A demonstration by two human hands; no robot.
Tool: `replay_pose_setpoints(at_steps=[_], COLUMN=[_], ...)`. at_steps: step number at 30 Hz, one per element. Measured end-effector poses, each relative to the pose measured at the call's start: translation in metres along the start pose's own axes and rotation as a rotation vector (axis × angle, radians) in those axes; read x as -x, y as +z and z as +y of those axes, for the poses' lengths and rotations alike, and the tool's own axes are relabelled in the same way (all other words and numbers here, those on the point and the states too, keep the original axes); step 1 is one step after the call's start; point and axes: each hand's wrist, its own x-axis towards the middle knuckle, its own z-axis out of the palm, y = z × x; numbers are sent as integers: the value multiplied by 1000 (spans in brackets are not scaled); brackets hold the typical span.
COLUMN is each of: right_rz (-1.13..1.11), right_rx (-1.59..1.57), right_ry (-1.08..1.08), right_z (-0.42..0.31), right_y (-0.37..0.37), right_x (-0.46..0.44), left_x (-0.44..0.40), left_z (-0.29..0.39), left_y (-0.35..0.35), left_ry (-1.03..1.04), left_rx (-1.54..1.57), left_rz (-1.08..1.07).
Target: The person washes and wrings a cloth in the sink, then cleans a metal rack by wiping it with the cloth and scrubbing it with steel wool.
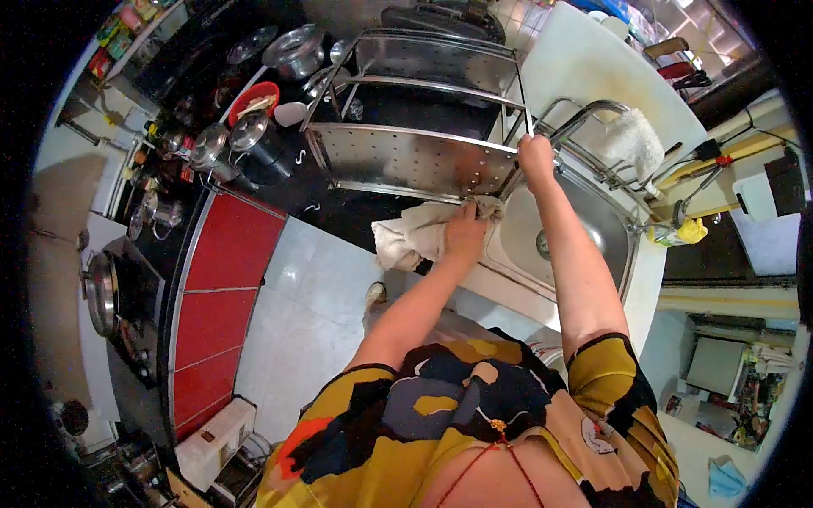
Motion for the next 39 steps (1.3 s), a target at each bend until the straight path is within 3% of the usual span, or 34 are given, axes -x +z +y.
replay_pose_setpoints(at_steps=[4,6,8,10,13,15,16,19,23,24,27,29,30,32,33,35,39], right_rz=[-35,-38,-72,-25,-79,-51,-96,-60,-29,-47,-109,-5,-6,-95,-92,-116,-83], right_rx=[8,2,6,-7,7,-23,39,10,-21,-22,-18,-82,-81,-41,-41,-48,-61], right_ry=[18,28,26,-4,29,36,11,27,50,65,48,28,33,93,92,61,84], right_z=[-2,-2,0,-1,-5,-7,-8,-11,-14,-16,-17,-14,-14,-17,-18,-17,-15], right_y=[-2,-2,-1,2,0,3,-1,0,6,4,1,7,6,3,2,0,4], right_x=[-1,-3,-4,-2,-5,-4,-5,-2,-1,0,-2,-1,0,-1,-1,-1,-5], left_x=[3,9,16,20,7,5,-2,-11,-1,5,-2,-19,-31,-58,-67,-79,-63], left_z=[-35,-65,-94,-114,-141,-161,-162,-155,-107,-93,-50,-29,-20,-9,-7,-3,-8], left_y=[-25,-36,-49,-72,-87,-69,-78,-69,-35,-24,-28,-51,-61,-75,-81,-87,-58], left_ry=[-58,-182,-372,-536,-746,-758,-928,-994,-658,-506,-457,-177,-176,217,220,456,477], left_rx=[-22,-27,91,-7,46,100,223,91,-15,72,407,413,414,325,326,125,-42], left_rz=[-101,-139,-39,-64,59,440,371,181,72,89,-16,209,204,341,344,260,29])
